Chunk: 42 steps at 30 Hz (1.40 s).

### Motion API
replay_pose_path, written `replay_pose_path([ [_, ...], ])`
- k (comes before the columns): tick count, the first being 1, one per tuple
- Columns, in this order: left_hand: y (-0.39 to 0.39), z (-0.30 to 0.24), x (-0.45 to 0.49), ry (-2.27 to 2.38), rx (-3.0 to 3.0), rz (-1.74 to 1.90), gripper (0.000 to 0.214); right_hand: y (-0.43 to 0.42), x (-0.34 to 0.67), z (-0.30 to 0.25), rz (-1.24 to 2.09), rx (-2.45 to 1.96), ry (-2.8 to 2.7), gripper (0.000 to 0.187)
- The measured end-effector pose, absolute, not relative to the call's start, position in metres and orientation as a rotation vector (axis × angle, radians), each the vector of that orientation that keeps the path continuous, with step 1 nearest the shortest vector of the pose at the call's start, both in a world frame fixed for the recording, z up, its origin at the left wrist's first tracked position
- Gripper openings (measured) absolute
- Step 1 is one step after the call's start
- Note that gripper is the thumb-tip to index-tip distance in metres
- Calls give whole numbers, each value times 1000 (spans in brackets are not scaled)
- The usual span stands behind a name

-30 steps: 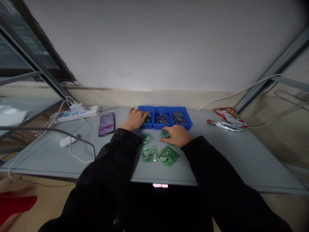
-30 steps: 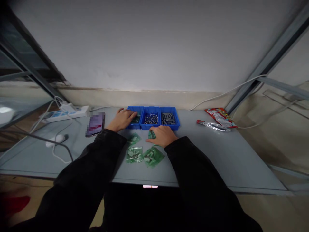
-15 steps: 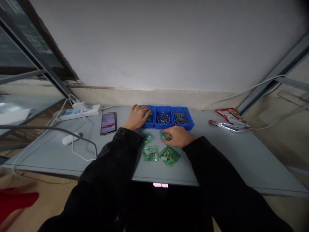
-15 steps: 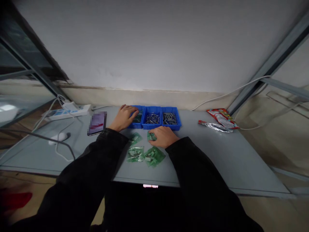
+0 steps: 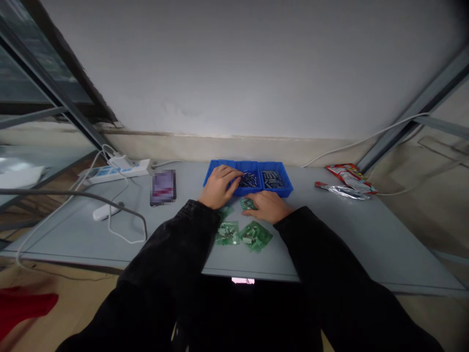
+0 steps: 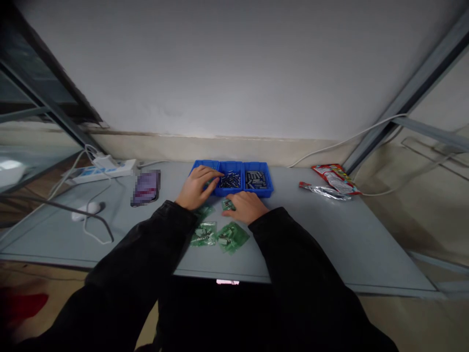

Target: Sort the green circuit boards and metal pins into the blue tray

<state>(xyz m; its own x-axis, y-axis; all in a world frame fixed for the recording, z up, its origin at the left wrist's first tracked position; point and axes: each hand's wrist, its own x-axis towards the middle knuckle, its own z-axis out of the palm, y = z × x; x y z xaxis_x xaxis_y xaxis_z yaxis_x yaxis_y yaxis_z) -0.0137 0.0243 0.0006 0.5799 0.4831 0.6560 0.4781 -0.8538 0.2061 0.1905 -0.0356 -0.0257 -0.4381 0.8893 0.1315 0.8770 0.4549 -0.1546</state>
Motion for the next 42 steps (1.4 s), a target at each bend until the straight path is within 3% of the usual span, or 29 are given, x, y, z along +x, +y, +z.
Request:
replay_pose_path([
  [13,10,-3,-7,800,2607,1270,26,-36,189,-26,74,-1249,-2341,13],
  [25,5,-6,-3,721,2554,1184,31,-42,188,-17,-165,-1094,-1824,16],
  [39,10,-16,-2,677,2526,1218,21,-43,187,-18,22,-1178,-1827,23],
  [42,9,-17,-2,743,2512,1263,20,-42,188,-19,51,-1198,-1799,31],
])
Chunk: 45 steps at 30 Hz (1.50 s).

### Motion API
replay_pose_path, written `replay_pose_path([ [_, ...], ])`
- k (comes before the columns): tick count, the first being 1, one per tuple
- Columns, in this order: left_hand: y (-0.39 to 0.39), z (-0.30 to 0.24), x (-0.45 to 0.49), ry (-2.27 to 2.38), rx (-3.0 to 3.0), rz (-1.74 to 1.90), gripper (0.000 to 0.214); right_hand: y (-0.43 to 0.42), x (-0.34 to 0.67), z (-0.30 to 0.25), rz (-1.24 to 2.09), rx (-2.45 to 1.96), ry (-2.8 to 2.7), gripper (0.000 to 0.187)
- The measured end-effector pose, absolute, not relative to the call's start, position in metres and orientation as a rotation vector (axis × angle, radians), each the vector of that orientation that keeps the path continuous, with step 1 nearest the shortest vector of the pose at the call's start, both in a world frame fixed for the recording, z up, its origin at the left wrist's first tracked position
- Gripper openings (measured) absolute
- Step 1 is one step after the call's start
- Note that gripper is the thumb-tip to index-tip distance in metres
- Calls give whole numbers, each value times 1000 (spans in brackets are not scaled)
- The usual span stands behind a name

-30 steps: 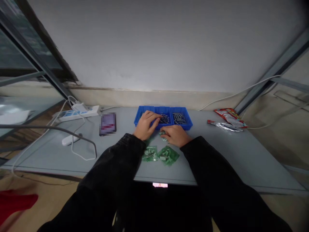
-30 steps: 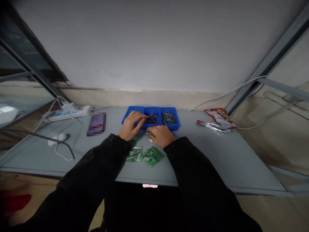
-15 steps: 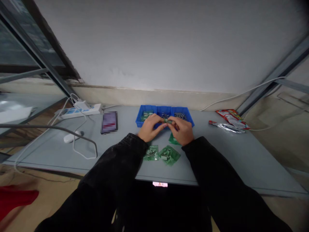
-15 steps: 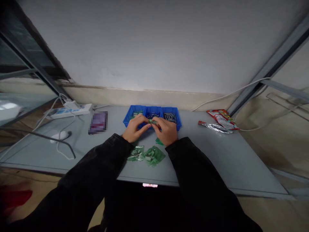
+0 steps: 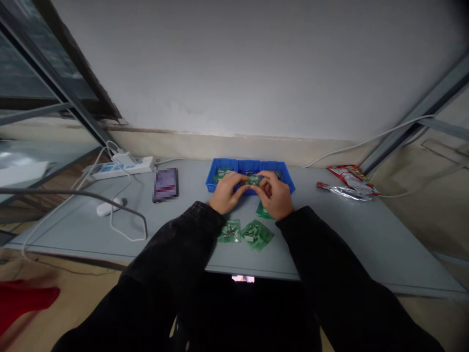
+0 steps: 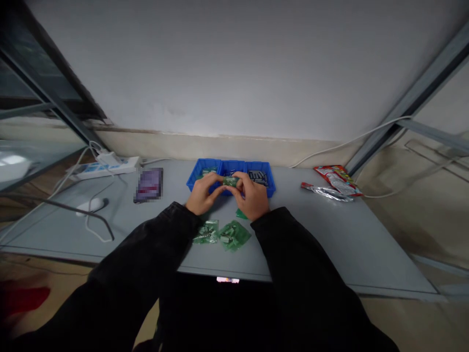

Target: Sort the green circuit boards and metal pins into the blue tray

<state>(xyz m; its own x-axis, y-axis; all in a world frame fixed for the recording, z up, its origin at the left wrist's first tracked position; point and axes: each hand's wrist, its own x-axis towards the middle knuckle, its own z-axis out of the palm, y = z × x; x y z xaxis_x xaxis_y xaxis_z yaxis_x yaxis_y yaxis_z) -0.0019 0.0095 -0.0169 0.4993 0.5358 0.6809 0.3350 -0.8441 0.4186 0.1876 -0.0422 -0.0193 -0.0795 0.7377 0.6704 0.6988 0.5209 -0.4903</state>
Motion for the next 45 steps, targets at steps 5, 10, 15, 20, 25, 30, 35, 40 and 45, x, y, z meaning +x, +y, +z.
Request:
replay_pose_path([
  [5,9,-17,-2,811,2512,1312,17,-41,188,-20,111,-1223,-1752,39],
  [10,9,-17,-3,828,2510,1309,16,-40,189,-19,91,-1230,-1744,34],
  [15,8,-15,-2,806,2512,1280,17,-39,190,-19,52,-1213,-1772,22],
  [20,7,-14,-2,762,2514,1263,24,-40,189,-18,22,-1188,-1850,19],
  [25,8,-12,-3,733,2513,1277,19,-43,188,-15,16,-1178,-1881,23],
  [30,8,-14,-3,757,2557,1215,20,-41,188,-16,0,-1155,-1908,22],
  [35,7,-14,-2,745,2555,1219,18,-40,189,-18,-8,-1131,-1891,22],
  [40,5,-11,0,659,2532,1253,23,-38,190,-19,-17,-1120,-1856,18],
  [45,6,-13,1,678,2547,1245,20,-38,189,-20,-18,-1158,-1870,18],
])
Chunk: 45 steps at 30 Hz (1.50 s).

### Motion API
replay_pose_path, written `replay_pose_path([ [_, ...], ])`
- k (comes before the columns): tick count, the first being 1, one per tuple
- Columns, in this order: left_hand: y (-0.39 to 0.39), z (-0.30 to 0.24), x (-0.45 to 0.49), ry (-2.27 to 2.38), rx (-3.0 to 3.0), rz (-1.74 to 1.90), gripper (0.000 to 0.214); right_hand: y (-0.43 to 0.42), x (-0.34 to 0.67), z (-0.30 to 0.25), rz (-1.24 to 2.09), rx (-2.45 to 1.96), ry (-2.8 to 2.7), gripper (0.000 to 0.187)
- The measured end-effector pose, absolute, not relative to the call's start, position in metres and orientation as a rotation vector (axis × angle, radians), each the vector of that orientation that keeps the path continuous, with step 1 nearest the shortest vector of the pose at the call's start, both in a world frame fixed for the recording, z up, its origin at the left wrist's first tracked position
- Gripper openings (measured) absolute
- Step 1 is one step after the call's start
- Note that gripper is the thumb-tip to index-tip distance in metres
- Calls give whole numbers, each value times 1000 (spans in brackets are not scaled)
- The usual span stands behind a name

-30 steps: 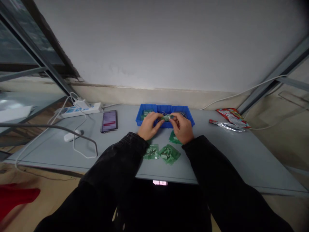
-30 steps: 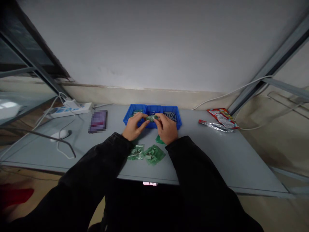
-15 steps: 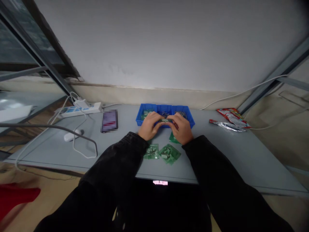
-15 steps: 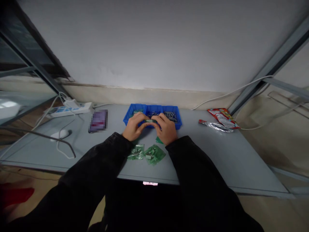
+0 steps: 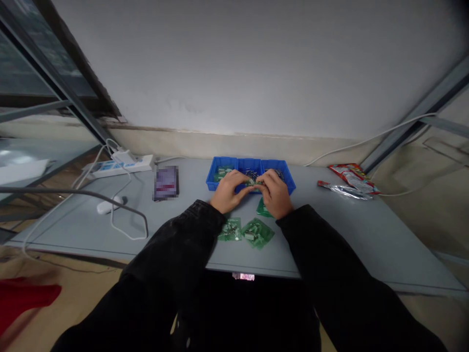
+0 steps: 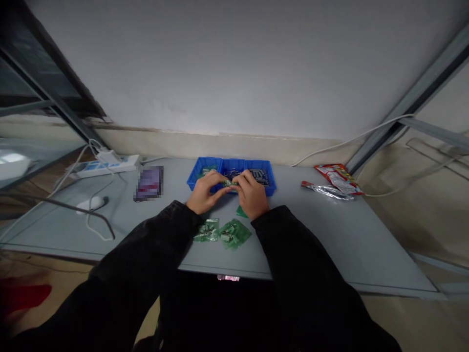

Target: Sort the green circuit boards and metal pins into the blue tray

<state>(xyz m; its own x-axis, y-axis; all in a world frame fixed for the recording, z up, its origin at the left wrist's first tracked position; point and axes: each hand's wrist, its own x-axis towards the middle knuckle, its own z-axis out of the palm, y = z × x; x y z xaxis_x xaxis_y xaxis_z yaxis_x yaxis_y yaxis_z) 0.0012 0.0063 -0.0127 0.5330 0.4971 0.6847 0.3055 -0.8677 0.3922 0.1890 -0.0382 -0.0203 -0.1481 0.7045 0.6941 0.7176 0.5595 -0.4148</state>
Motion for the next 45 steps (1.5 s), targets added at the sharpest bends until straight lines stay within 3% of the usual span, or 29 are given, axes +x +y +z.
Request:
replay_pose_path([
  [45,6,-20,0,783,2533,1226,22,-34,187,-23,-12,-1026,-1902,11],
])
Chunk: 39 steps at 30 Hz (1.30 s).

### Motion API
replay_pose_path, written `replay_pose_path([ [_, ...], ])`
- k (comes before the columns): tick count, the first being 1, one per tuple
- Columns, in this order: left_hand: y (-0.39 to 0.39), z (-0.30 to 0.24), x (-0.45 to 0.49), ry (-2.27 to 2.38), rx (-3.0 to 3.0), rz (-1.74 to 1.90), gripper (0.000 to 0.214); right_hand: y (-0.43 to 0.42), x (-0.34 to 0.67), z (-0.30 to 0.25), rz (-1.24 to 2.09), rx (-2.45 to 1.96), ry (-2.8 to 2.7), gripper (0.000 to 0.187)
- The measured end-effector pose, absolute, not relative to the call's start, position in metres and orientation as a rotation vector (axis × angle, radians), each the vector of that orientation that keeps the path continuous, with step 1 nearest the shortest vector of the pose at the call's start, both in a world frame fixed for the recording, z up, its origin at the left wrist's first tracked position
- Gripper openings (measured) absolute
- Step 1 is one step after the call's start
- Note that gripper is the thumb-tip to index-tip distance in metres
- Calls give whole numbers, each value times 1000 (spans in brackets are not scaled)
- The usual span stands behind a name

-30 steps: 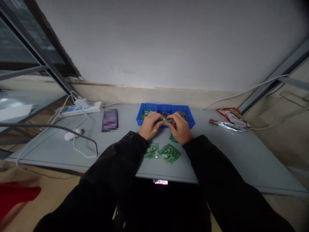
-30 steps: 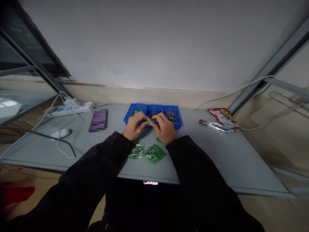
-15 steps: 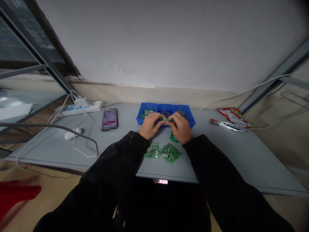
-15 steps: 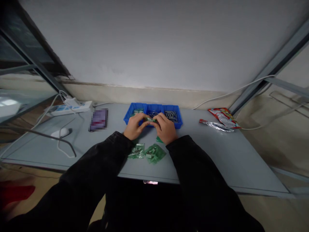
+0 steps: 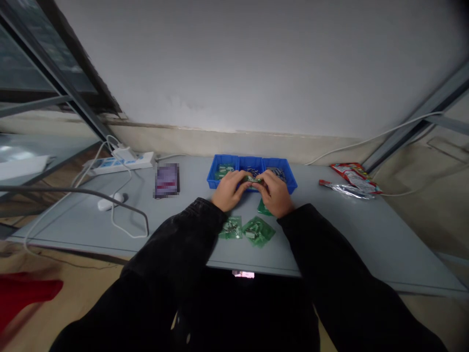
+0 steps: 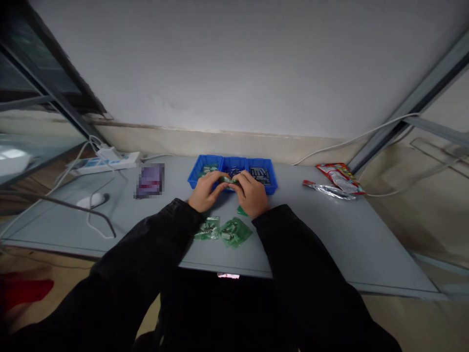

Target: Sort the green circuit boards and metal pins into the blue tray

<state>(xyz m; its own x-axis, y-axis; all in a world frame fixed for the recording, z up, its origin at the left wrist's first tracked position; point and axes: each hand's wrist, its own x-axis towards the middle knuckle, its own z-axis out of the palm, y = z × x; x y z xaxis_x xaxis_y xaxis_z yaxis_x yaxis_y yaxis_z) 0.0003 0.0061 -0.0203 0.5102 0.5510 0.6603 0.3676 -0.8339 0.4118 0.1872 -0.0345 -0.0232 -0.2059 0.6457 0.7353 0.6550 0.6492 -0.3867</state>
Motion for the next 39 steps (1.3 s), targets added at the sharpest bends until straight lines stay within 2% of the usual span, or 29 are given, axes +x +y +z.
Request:
replay_pose_path([
  [39,7,-21,0,798,2539,1204,22,-34,189,-23,17,-1044,-1912,11],
])
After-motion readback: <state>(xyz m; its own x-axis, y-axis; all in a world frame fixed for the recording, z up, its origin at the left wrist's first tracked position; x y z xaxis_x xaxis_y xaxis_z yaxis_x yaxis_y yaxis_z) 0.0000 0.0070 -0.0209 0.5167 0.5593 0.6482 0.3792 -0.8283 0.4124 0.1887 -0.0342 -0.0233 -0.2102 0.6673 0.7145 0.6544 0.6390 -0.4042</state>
